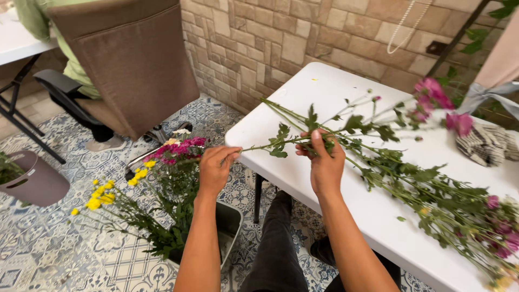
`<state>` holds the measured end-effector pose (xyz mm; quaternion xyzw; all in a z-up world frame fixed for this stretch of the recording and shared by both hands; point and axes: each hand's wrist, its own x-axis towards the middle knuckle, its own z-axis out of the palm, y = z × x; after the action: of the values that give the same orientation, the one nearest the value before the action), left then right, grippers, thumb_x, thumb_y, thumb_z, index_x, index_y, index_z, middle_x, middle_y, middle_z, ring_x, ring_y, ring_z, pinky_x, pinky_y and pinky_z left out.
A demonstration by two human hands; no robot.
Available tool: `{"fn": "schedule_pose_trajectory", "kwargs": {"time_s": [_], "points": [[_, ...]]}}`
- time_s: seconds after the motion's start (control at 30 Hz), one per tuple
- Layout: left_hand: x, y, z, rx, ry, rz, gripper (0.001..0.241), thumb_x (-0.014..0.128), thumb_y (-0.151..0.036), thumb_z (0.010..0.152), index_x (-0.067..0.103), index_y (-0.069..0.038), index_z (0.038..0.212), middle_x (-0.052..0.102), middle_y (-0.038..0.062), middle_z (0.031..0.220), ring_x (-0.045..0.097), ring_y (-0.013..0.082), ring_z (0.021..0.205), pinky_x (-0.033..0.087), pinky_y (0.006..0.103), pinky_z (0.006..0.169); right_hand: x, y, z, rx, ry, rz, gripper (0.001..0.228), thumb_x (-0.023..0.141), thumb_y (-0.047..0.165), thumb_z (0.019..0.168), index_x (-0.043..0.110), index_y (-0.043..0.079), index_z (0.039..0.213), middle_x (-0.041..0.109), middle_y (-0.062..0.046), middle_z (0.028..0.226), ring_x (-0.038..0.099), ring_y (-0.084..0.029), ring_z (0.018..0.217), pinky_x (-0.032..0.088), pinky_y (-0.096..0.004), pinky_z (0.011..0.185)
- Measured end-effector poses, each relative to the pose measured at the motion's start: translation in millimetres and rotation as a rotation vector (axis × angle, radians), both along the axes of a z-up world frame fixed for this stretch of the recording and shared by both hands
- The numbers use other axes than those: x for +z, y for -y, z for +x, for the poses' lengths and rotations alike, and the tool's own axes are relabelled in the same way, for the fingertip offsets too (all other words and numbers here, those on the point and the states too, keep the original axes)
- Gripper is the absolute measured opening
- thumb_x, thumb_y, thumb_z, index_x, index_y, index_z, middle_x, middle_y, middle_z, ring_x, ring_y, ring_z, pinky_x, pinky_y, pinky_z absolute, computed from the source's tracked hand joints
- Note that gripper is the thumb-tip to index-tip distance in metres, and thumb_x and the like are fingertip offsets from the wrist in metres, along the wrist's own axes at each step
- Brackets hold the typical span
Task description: The person selects stems of white, purple, and yellow flowers from a bucket and arranges them into a bunch on a table before smoothing the stems.
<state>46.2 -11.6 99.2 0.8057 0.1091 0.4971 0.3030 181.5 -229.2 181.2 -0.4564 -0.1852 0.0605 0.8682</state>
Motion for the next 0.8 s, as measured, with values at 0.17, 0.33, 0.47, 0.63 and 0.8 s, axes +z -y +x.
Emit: {"fn": "schedule_pose_trajectory", "kwargs": {"time_s": [0.17,0.33,0.47,0.63,0.8], "points": [[51,19,38,-0.049,0.057,0.238,0.011,0.075,-0.024,0.095,0.080,-0.027,0.103,0.075,-0.009,0.089,0.070,0.0160,0.089,0.039,0.0410,0.113,-10,48,8,-0.133,-0.082,0.048,0.017,0.065,0.013,0.102,0.066,-0.001,0.111,0.073,-0.022,0.095,0.074,-0.032,0.075,0.066,-0.040,0.067],[62,40,93,-0.211,0.084,0.284,0.011,0.076,-0.019,0.093,0.080,-0.026,0.100,0.074,-0.008,0.091,0.072,0.0170,0.095,0.038,0.0421,0.114,-24,89,13,-0.259,-0.142,0.139,0.018,0.067,0.015,0.101,0.069,0.001,0.111,0.074,-0.021,0.093,0.077,-0.031,0.077,0.068,-0.043,0.069],[60,58,122,-0.364,0.056,0.268,0.012,0.076,-0.014,0.094,0.079,-0.025,0.098,0.076,-0.007,0.098,0.071,0.0181,0.107,0.035,0.0409,0.117,-25,113,-10,-0.368,-0.190,0.222,0.014,0.068,0.013,0.099,0.068,0.003,0.108,0.075,-0.021,0.093,0.077,-0.033,0.080,0.068,-0.044,0.074],[50,76,134,-0.514,-0.121,0.223,0.010,0.075,-0.017,0.093,0.080,-0.024,0.098,0.077,-0.006,0.107,0.069,0.0194,0.115,0.034,0.0420,0.120,-40,139,-58,-0.427,-0.253,0.187,0.020,0.065,0.014,0.100,0.067,0.000,0.113,0.075,-0.024,0.104,0.075,-0.040,0.097,0.062,-0.054,0.089],[31,79,146,-0.649,-0.200,0.357,0.022,0.071,-0.003,0.094,0.080,-0.019,0.105,0.075,-0.005,0.109,0.068,0.0125,0.105,0.039,0.0451,0.117,-44,156,-81,-0.337,-0.452,0.271,0.034,0.059,0.015,0.098,0.062,-0.010,0.121,0.068,-0.028,0.115,0.070,-0.044,0.106,0.059,-0.048,0.093]]}}
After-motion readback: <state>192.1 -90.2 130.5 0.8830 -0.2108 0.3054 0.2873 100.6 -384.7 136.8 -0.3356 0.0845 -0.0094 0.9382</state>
